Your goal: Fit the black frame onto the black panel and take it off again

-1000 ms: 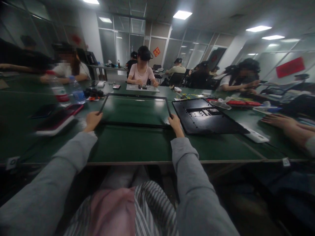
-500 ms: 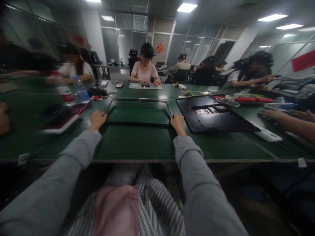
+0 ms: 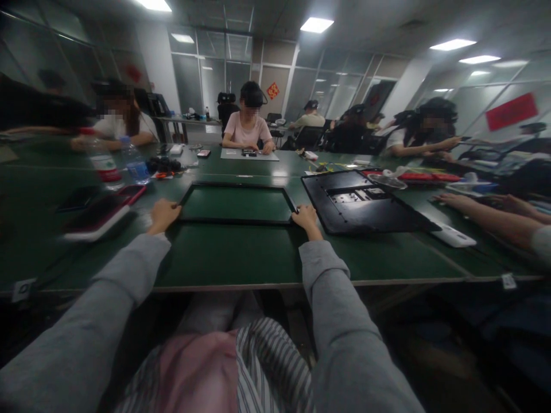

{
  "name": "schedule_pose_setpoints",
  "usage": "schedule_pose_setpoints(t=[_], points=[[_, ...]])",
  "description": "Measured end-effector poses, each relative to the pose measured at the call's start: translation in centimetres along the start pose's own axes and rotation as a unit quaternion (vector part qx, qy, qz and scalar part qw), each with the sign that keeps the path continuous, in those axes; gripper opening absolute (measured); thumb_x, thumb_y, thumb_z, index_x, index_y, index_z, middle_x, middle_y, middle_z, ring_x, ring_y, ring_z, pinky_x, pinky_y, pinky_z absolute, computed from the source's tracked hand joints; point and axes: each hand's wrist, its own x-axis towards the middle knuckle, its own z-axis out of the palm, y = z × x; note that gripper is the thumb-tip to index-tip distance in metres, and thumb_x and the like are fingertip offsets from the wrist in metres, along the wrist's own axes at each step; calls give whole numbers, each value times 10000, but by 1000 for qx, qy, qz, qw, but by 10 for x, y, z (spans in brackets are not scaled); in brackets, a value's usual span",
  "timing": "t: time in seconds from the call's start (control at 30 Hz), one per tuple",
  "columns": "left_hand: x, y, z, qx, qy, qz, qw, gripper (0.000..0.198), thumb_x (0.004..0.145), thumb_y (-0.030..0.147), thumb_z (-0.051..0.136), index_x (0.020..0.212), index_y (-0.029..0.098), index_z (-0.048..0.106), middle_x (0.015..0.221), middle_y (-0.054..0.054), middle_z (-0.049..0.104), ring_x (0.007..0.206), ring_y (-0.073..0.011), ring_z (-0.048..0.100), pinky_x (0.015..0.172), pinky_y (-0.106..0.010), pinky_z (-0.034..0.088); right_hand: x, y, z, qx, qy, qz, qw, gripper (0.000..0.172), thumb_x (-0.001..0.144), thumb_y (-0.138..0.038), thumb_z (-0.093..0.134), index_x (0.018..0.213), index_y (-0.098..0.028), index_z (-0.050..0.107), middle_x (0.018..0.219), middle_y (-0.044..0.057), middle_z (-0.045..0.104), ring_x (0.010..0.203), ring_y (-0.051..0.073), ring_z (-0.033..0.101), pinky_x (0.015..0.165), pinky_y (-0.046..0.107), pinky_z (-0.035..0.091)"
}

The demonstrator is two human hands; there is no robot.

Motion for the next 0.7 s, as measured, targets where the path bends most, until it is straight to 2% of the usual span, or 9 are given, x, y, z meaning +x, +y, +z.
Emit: schedule_pose_setpoints(t=[0.13, 0.27, 0.47, 0.7], points=[[5, -2, 2, 94, -39, -5, 995, 401, 980, 400, 626, 1228, 181, 852, 1335, -222, 711, 1295, -447, 636, 1088, -560, 517, 1, -2, 6, 24, 37, -43, 998, 624, 840, -140, 574, 1449, -96, 701, 1277, 219, 700, 1296, 375, 627, 1154, 496, 476], [7, 1, 1, 147, -46, 8, 988, 457, 1029, 407, 548, 1340, 201, 812, 1418, -191, 701, 1314, -397, 630, 1076, -517, 522, 8, 0, 12, 74, 69, -77, 992, 561, 777, -96, 564, 1299, -127, 768, 1104, 176, 749, 1142, 351, 673, 1120, 509, 493], [6, 3, 1, 147, -42, 5, 988, 467, 1028, 434, 565, 1342, 195, 815, 1426, -203, 708, 1321, -419, 634, 1073, -541, 513, 18, 10, 19, 130, 78, -97, 984, 509, 715, -60, 550, 1136, -171, 814, 1026, 116, 771, 1046, 298, 694, 1072, 468, 532], [3, 4, -2, 115, -58, -11, 992, 421, 990, 483, 633, 1212, 203, 856, 1356, -211, 737, 1278, -435, 649, 1056, -539, 511, 14, 6, 13, 138, 74, -90, 984, 452, 706, -60, 571, 1069, -162, 820, 992, 107, 762, 1005, 279, 698, 1059, 444, 540]])
